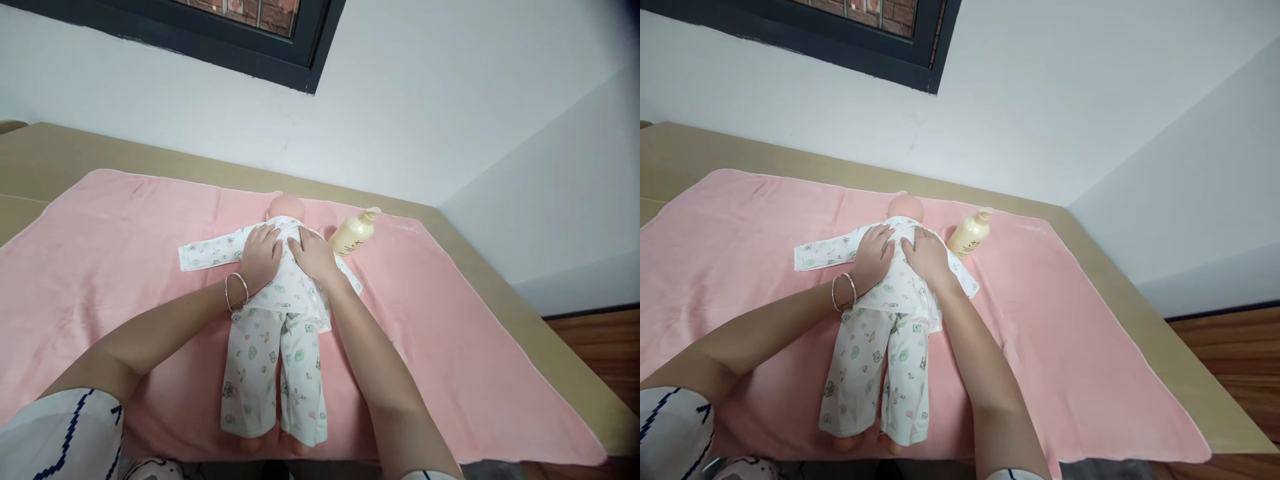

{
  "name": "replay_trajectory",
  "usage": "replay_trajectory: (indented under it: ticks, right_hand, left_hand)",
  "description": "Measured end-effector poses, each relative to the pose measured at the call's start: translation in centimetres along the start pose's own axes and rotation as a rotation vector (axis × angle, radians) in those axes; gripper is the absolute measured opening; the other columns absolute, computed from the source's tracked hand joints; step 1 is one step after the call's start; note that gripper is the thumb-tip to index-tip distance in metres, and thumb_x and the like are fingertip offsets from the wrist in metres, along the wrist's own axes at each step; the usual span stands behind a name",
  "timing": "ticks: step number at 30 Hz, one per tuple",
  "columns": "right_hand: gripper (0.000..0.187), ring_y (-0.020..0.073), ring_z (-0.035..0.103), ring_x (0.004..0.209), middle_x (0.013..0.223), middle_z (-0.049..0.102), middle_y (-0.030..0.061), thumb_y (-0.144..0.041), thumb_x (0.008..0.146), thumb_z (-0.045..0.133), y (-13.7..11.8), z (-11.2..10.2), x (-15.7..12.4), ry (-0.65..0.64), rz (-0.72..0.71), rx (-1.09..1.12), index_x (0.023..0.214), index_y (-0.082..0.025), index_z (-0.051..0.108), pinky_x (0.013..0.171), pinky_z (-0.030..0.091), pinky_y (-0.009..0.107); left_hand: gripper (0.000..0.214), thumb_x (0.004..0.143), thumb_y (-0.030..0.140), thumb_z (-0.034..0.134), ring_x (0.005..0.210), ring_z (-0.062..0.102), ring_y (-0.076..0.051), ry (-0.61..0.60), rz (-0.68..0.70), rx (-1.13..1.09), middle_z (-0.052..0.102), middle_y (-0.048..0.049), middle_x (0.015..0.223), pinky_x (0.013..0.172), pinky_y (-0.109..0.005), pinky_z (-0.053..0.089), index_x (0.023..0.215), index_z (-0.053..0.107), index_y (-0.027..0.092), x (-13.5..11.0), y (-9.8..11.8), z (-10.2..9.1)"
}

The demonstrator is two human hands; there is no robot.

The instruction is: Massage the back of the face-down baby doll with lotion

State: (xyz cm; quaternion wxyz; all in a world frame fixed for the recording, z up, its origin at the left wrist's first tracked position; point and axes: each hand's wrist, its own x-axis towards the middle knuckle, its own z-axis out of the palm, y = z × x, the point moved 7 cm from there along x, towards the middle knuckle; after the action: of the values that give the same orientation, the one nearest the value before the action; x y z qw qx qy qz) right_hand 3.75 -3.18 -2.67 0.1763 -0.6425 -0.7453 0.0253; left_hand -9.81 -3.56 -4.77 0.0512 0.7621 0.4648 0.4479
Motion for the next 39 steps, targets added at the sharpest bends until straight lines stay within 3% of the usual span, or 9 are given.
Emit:
replay_trajectory:
  ticks: [6,11,14,17,21,23,31,35,39]
  right_hand:
    - [0.061,0.0321,0.037,0.148,0.157,0.042,0.0237,-0.037,0.100,0.036,0.4,0.9,-0.1,-0.007,-0.011,0.108,0.148,-0.001,0.041,0.123,0.028,0.048]
    - [0.056,0.0355,0.042,0.145,0.152,0.047,0.0262,-0.027,0.101,0.030,-2.3,-0.1,-2.7,0.032,0.071,-0.026,0.148,0.001,0.042,0.122,0.030,0.051]
    - [0.054,0.0354,0.045,0.143,0.149,0.050,0.0266,-0.027,0.101,0.031,-3.7,-0.6,-3.9,0.035,0.074,-0.060,0.147,0.000,0.046,0.120,0.034,0.048]
    - [0.054,0.0338,0.041,0.147,0.152,0.049,0.0237,-0.030,0.102,0.032,-2.7,-0.5,-3.2,-0.001,0.061,0.017,0.148,-0.004,0.046,0.121,0.033,0.050]
    - [0.064,0.0313,0.021,0.156,0.164,0.029,0.0190,-0.039,0.101,0.037,0.0,0.5,-1.3,-0.075,0.011,0.165,0.156,-0.007,0.031,0.126,0.022,0.052]
    - [0.066,0.0321,0.018,0.156,0.166,0.024,0.0186,-0.040,0.100,0.038,0.3,0.8,-1.1,-0.079,-0.009,0.173,0.157,-0.007,0.028,0.127,0.019,0.053]
    - [0.053,0.0368,0.043,0.144,0.149,0.050,0.0265,-0.026,0.101,0.032,-3.9,-0.4,-4.0,0.054,0.057,-0.036,0.146,-0.001,0.046,0.120,0.033,0.051]
    - [0.054,0.0330,0.038,0.148,0.154,0.047,0.0211,-0.032,0.103,0.033,-2.0,-0.3,-2.7,0.007,0.033,0.055,0.148,-0.007,0.045,0.122,0.031,0.050]
    - [0.061,0.0303,0.021,0.156,0.164,0.031,0.0157,-0.044,0.103,0.035,0.4,0.5,-0.9,-0.084,-0.044,0.186,0.155,-0.011,0.036,0.127,0.017,0.053]
  left_hand:
    - [0.034,0.095,0.030,0.045,0.122,0.060,-0.032,0.018,-0.006,0.001,0.068,-0.0185,0.124,0.111,-0.052,0.045,0.115,0.067,0.013,-0.1,0.3,-0.3]
    - [0.046,0.091,0.032,0.049,0.142,0.045,-0.035,-0.045,-0.082,-0.028,0.058,-0.0187,0.144,0.123,-0.058,0.029,0.132,0.058,0.012,0.5,-1.3,0.8]
    - [0.048,0.090,0.032,0.049,0.144,0.043,-0.034,-0.071,-0.085,-0.038,0.056,-0.0171,0.147,0.125,-0.057,0.027,0.133,0.058,0.012,0.6,-1.7,1.1]
    - [0.043,0.093,0.029,0.045,0.142,0.047,-0.031,-0.073,-0.058,-0.076,0.060,-0.0150,0.143,0.124,-0.054,0.030,0.130,0.061,0.015,0.2,-0.7,0.7]
    - [0.040,0.094,0.025,0.043,0.143,0.046,-0.030,-0.091,-0.014,-0.085,0.059,-0.0155,0.144,0.122,-0.052,0.034,0.127,0.062,0.013,-0.8,1.5,0.0]
    - [0.041,0.094,0.026,0.044,0.143,0.045,-0.032,-0.113,-0.040,-0.069,0.058,-0.0172,0.145,0.122,-0.052,0.034,0.128,0.062,0.012,-0.7,1.5,0.0]
    - [0.044,0.094,0.031,0.040,0.138,0.050,-0.030,-0.173,-0.118,-0.108,0.061,-0.0130,0.142,0.123,-0.054,0.029,0.129,0.062,0.016,2.0,-2.1,1.1]
    - [0.044,0.095,0.027,0.040,0.143,0.045,-0.030,-0.114,-0.037,-0.063,0.059,-0.0136,0.144,0.124,-0.053,0.029,0.131,0.060,0.014,0.5,-0.1,0.5]
    - [0.040,0.095,0.020,0.038,0.139,0.050,-0.028,-0.090,0.012,-0.052,0.063,-0.0132,0.139,0.121,-0.052,0.035,0.124,0.064,0.015,-0.9,1.9,-0.1]
